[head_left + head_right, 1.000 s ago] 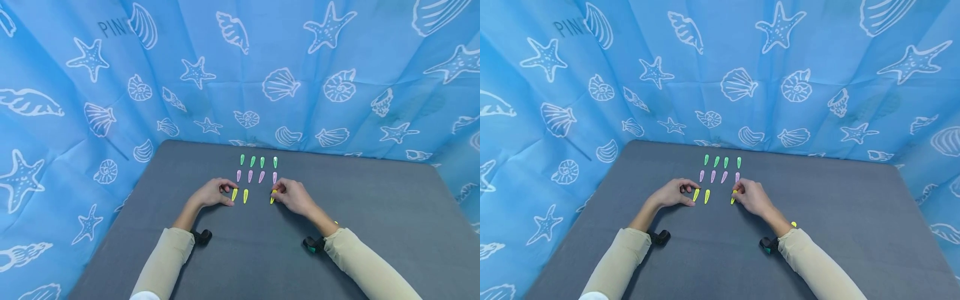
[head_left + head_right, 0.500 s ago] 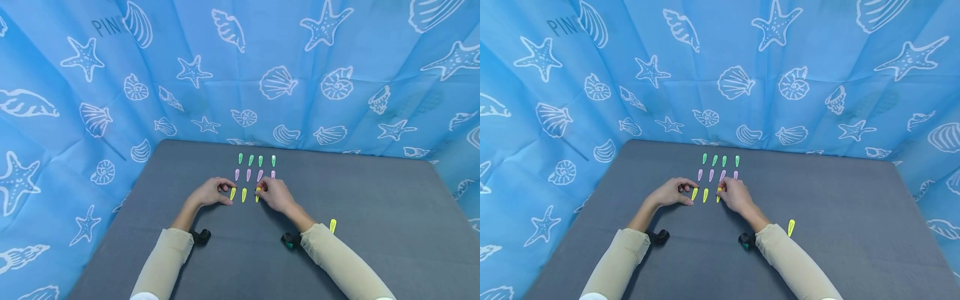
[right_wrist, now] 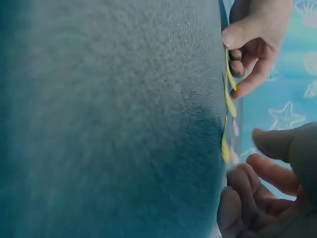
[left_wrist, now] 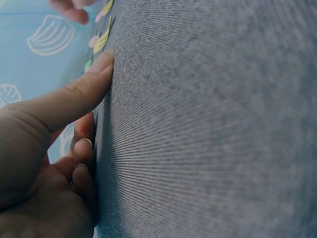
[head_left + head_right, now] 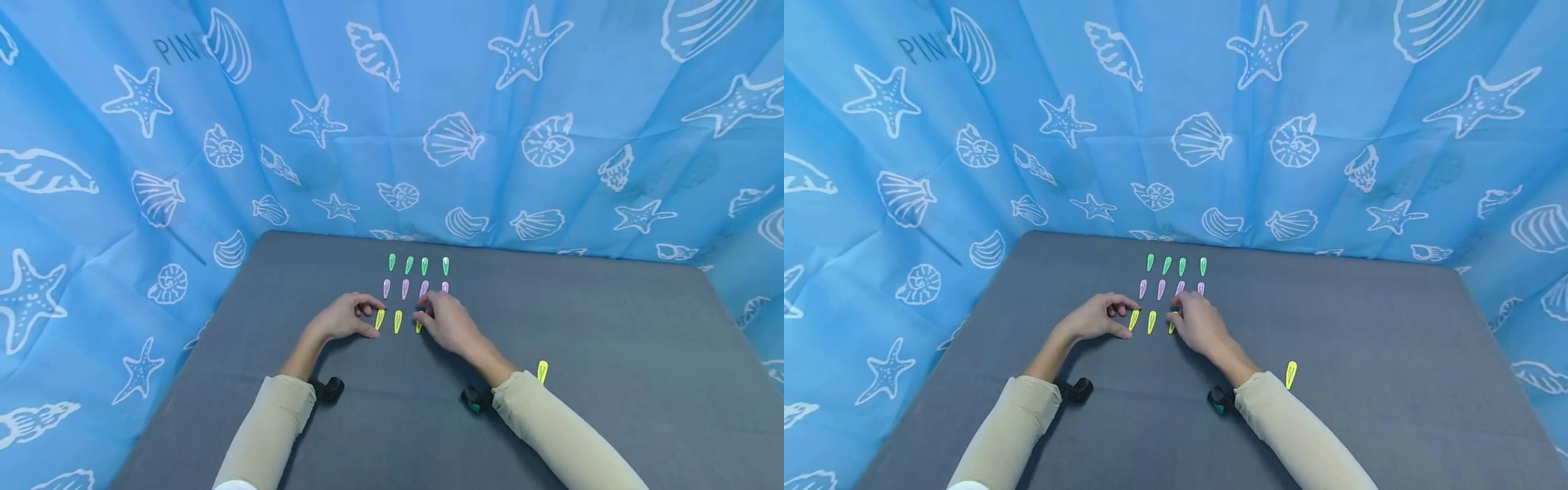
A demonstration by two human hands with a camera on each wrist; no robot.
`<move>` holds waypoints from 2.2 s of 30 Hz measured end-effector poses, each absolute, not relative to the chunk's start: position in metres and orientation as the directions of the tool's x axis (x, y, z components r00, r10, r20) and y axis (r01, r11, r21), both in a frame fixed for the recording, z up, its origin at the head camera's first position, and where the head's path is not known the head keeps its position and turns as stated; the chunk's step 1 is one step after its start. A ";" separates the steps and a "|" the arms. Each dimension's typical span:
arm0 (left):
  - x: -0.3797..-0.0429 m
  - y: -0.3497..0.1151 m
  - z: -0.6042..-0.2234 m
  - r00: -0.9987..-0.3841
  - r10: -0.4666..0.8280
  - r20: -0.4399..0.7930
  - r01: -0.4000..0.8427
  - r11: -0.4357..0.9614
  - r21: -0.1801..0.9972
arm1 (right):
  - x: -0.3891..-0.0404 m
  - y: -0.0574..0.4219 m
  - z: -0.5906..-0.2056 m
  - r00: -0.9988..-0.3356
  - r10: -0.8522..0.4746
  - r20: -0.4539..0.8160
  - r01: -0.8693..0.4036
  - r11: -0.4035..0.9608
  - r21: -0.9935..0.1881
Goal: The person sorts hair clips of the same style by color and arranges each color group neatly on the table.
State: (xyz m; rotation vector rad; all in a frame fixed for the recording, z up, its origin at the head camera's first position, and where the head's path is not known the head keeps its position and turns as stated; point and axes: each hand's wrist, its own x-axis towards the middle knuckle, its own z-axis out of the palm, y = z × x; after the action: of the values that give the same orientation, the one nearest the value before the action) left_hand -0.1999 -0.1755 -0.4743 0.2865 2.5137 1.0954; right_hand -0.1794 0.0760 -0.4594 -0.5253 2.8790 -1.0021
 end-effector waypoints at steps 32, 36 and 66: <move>-0.200 -0.176 -0.474 -0.902 0.348 -0.256 0.046 0.667 0.744 | -0.116 0.182 -0.452 -0.939 -0.336 0.077 -0.344 0.901 -0.264; -0.199 -0.176 -0.474 -0.902 0.346 -0.257 0.046 0.670 0.741 | -0.110 0.197 -0.452 -0.949 -0.311 0.046 -0.310 0.903 -0.297; -0.200 -0.177 -0.474 -0.894 0.359 -0.268 0.037 0.656 0.754 | -0.082 0.258 -0.456 -0.979 -0.197 -0.051 -0.158 0.894 -0.420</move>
State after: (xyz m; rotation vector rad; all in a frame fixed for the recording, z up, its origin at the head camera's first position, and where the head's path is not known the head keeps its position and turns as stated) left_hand -0.2000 -0.1774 -0.4737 0.3115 2.4784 1.1162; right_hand -0.0823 0.2576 -0.4558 -0.2784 2.9669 -0.6456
